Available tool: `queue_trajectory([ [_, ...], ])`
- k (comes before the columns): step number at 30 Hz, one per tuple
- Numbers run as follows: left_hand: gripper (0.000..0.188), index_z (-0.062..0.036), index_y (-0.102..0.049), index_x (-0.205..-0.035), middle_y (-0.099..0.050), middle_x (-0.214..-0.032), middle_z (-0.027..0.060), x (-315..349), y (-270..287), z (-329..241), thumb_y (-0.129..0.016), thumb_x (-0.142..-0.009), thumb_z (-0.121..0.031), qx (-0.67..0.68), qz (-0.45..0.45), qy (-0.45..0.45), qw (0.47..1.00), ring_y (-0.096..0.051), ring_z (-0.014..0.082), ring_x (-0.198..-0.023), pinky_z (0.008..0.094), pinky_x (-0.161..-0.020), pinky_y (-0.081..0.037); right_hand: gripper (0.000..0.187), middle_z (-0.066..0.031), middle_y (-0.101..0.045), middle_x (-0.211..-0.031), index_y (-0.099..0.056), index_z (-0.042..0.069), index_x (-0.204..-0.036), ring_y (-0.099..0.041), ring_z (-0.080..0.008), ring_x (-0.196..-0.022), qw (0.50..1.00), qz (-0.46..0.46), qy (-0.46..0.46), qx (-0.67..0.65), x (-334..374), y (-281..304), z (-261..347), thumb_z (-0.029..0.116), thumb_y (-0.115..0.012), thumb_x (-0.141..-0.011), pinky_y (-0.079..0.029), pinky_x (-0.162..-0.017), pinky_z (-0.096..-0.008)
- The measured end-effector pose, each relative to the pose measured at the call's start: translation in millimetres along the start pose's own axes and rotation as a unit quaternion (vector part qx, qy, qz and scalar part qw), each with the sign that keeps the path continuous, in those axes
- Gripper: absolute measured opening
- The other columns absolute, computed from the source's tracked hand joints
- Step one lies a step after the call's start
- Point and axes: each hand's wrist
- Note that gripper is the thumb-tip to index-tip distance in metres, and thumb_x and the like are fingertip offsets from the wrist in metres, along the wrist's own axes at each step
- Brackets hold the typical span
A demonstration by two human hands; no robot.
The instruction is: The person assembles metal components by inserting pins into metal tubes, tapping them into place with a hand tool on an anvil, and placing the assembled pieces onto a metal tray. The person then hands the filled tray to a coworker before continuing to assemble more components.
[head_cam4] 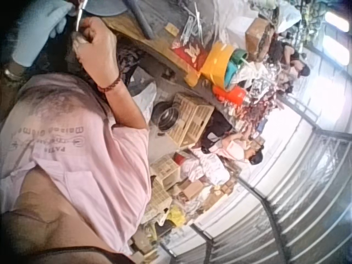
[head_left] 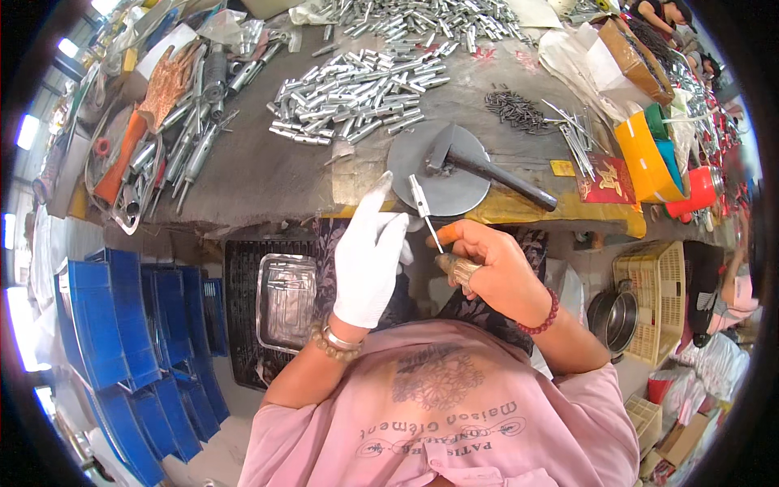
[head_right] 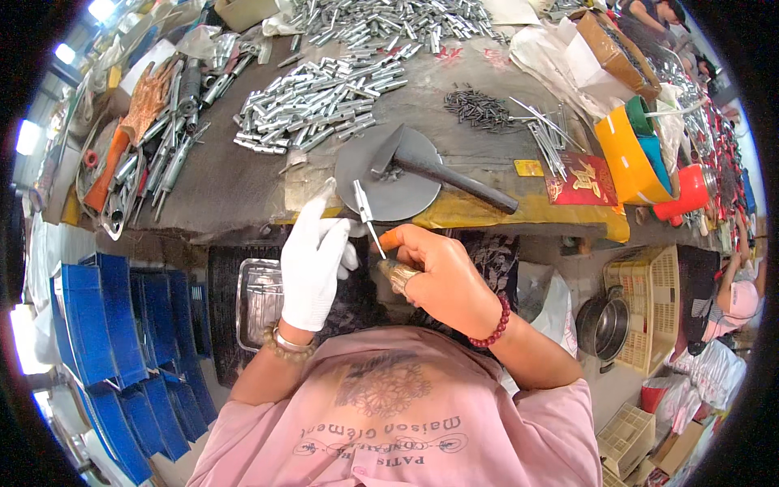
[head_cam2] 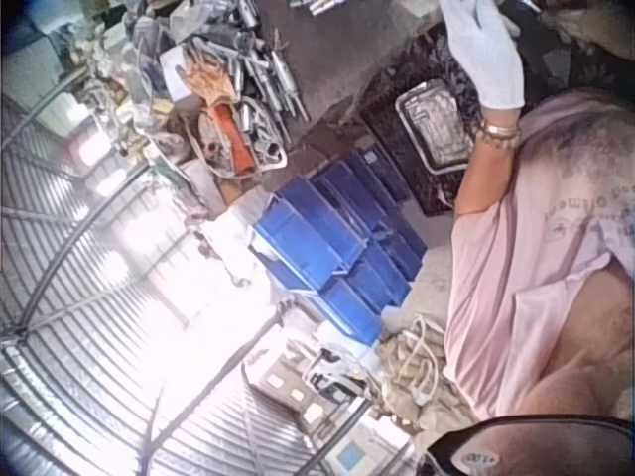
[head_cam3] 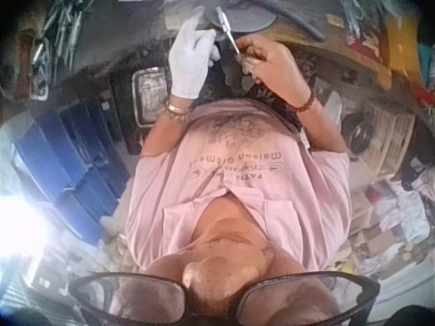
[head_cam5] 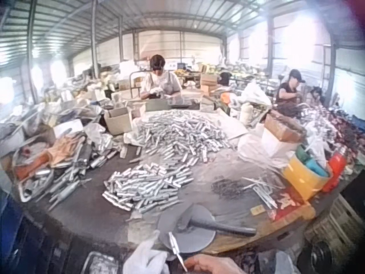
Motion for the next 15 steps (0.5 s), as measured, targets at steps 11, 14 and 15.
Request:
queue_trajectory([
  [11, 0.061, -0.0044, -0.047, -0.157, -0.074, -0.096, 0.0075, 9, 20, 4, -0.070, -0.101, -0.007, 0.212, -0.003, 0.051, 0.976, -0.051, 0.0038, -0.066, 0.0205, -0.058, -0.041, 0.048, -0.0023, -0.071, -0.096, -0.065, 0.003, -0.138, -0.062, -0.0068, -0.081, 0.996, 0.021, 0.079, 0.038, -3, -29, -13, -0.009, -0.068, -0.092, -0.051, -0.071, -0.0246],
  [14, 0.061, -0.0040, -0.047, -0.157, -0.074, -0.097, 0.0070, 23, 49, 23, -0.069, -0.100, -0.008, 0.174, -0.096, 0.062, 0.978, -0.050, 0.0038, -0.066, 0.0205, -0.057, -0.040, 0.047, -0.0016, -0.071, -0.103, -0.065, 0.004, -0.142, -0.064, -0.0064, -0.082, 0.985, -0.070, 0.153, 0.027, -6, -18, -9, -0.010, -0.060, -0.098, -0.054, -0.074, -0.0221],
  [15, 0.061, -0.0039, -0.047, -0.157, -0.075, -0.097, 0.0068, 29, 62, 32, -0.068, -0.099, -0.008, 0.150, -0.134, 0.072, 0.977, -0.050, 0.0037, -0.065, 0.0207, -0.056, -0.040, 0.046, -0.0021, -0.072, -0.105, -0.064, 0.004, -0.143, -0.065, -0.0065, -0.082, 0.976, -0.102, 0.190, 0.022, -11, -10, -11, -0.010, -0.058, -0.099, -0.054, -0.073, -0.0218],
])
Point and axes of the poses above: each hand's wrist, its own x-axis away from the middle knuckle, its own y-axis out of the back of the hand, z = x × y
